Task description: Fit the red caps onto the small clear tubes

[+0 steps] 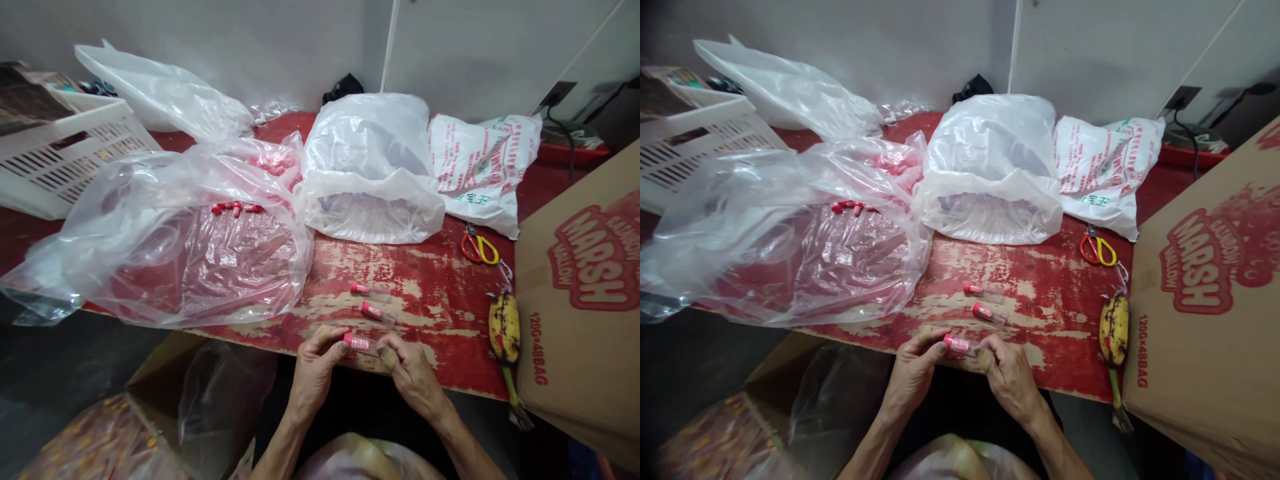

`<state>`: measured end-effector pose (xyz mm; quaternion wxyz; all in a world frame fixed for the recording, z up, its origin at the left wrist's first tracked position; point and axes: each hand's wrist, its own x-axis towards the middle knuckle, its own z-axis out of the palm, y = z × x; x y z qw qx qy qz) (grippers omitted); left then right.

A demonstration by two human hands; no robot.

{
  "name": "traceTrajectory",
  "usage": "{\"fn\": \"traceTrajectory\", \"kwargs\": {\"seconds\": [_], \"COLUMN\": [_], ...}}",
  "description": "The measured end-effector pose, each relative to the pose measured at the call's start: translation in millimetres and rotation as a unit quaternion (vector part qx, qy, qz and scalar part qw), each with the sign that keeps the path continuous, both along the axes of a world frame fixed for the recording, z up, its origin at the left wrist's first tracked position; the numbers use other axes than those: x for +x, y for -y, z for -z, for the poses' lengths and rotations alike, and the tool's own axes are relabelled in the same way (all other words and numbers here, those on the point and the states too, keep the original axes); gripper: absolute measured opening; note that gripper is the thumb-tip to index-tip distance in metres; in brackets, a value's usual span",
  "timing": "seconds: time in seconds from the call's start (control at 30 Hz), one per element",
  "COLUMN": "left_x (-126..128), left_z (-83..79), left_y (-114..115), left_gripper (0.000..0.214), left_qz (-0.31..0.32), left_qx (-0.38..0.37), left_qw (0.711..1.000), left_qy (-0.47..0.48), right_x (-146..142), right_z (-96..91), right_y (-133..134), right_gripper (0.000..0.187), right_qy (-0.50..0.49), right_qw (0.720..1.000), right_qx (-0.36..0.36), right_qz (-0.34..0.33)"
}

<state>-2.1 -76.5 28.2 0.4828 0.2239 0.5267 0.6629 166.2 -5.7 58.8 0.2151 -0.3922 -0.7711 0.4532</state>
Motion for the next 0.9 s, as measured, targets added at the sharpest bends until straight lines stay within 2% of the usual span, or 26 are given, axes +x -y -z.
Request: {"fn": "traceTrajectory", "kwargs": {"seconds": [0.07, 0.13, 0.27, 0.37, 0.47, 0.57, 0.67, 0.77, 0.87, 0.9], "left_x": [0.1, -0.3, -0.6, 0.1, 0.2, -0.2, -0.5, -0.6, -0.7, -0.8], "left_z": [-0.5, -1.0, -2.9, -4.3, -4.5, -3.7, -2.9, -2.0, -1.2, -1.2], "left_y": [-0.3, -0.5, -0.4, -0.2, 0.0, 0.3, 0.7, 0.9, 0.8, 0.6], "left_gripper": [0.018, 0.019, 0.019, 0.019, 0.019, 0.017, 0.017, 0.017, 0.016, 0.016], "left_qz": [0.002, 0.005, 0.005, 0.010, 0.019, 0.024, 0.035, 0.037, 0.025, 0.022], "left_qx": [0.003, -0.001, 0.000, 0.004, -0.003, -0.002, -0.001, -0.007, -0.010, -0.011], "left_qw": [1.000, 1.000, 1.000, 1.000, 1.000, 1.000, 0.999, 0.999, 0.999, 0.999], "left_qy": [-0.005, 0.000, -0.006, -0.003, 0.008, -0.011, -0.029, -0.034, -0.045, -0.048], "right_x": [0.0, 0.2, 1.1, 1.3, 2.0, 3.6, 4.4, 4.2, 4.1, 4.1], "right_z": [0.8, 0.9, 2.3, 3.9, 2.8, 2.4, 3.2, 1.9, 1.1, 1.3], "right_y": [0.3, 0.7, 1.8, 2.7, 3.0, 1.9, 0.3, -0.1, 0.8, 0.9], "right_gripper": [0.038, 0.028, 0.025, 0.040, 0.027, 0.024, 0.037, 0.026, 0.023, 0.028], "right_qy": [0.001, -0.009, -0.005, -0.003, -0.023, -0.018, -0.007, -0.008, -0.005, -0.001], "right_qw": [1.000, 1.000, 1.000, 1.000, 0.999, 0.999, 1.000, 1.000, 1.000, 1.000], "right_qx": [-0.006, 0.003, 0.012, -0.004, -0.004, 0.015, 0.001, -0.002, 0.005, 0.002], "right_qz": [0.013, 0.021, 0.018, 0.027, 0.027, 0.022, 0.022, 0.015, 0.000, 0.001]}}
